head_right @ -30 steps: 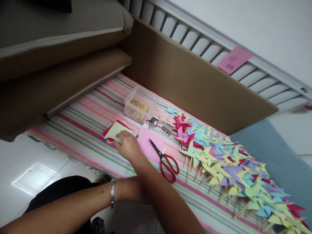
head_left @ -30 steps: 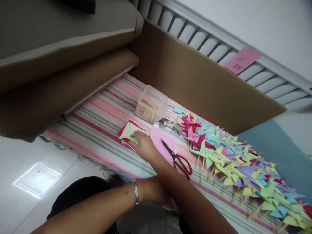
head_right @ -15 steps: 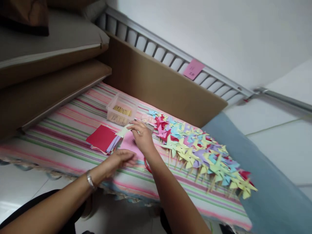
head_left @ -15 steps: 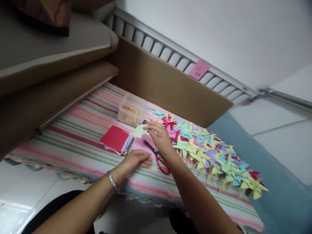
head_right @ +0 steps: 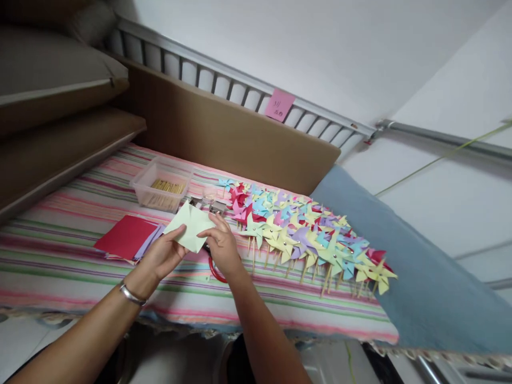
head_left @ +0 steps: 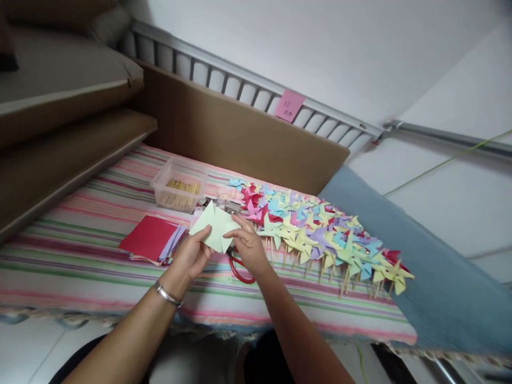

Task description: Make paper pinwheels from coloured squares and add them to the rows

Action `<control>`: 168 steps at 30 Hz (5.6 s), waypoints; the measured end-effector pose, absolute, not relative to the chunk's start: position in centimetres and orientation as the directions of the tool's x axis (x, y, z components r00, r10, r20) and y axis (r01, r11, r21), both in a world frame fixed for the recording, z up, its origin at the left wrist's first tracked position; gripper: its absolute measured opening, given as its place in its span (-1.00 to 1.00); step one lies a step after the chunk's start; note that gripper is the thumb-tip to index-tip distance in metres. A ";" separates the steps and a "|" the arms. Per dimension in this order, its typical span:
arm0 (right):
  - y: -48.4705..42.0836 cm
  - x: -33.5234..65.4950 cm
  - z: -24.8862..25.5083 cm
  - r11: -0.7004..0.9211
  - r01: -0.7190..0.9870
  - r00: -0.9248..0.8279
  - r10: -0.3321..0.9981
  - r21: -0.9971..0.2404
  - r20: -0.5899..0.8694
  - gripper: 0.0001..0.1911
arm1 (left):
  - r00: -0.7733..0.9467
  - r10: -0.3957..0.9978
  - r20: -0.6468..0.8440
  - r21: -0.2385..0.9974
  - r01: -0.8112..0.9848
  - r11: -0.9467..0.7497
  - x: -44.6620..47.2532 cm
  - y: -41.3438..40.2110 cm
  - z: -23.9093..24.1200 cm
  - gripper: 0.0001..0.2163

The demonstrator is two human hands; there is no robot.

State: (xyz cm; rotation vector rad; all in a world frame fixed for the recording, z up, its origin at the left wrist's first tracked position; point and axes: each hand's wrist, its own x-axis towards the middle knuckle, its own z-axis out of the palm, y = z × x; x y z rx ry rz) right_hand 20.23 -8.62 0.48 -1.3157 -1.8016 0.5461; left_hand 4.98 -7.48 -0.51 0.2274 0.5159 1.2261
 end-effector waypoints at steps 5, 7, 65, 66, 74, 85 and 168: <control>-8.1 21.3 -0.5 0.290 0.526 0.034 0.932 -0.799 0.361 -0.68 | 0.095 0.939 -0.330 0.509 -0.820 0.262 7.2 -5.2 -1.3 -0.69; -7.9 21.4 -0.7 0.303 0.511 0.088 0.912 -0.804 0.400 -0.74 | 0.053 0.939 -0.341 0.540 -0.807 0.241 7.6 -4.5 -1.8 -0.70; -6.3 20.6 -3.0 -0.012 0.229 0.161 0.987 -0.973 0.025 -0.94 | 0.028 0.928 -0.371 0.759 -0.567 0.320 9.2 -5.5 -2.4 -0.88; -6.3 20.7 -3.0 -0.018 0.241 0.166 0.986 -0.970 0.023 -0.94 | 0.033 0.928 -0.370 0.750 -0.579 0.320 9.3 -5.5 -2.4 -0.88; -6.1 20.8 -3.1 -0.042 0.284 0.190 0.982 -0.958 0.013 -0.93 | 0.026 0.947 -0.321 0.792 -0.541 0.283 10.1 -5.6 -2.7 -0.79; -5.4 23.0 -2.5 -0.039 0.159 0.145 0.989 -0.987 -0.016 -0.51 | 0.059 0.910 -0.411 0.795 -0.464 0.389 8.9 -5.2 -2.4 -0.78; -7.0 21.8 -2.8 0.382 0.543 -0.301 0.920 -0.748 0.252 -0.76 | 0.072 0.924 -0.375 0.882 -0.279 0.380 4.0 -3.4 -1.5 -0.83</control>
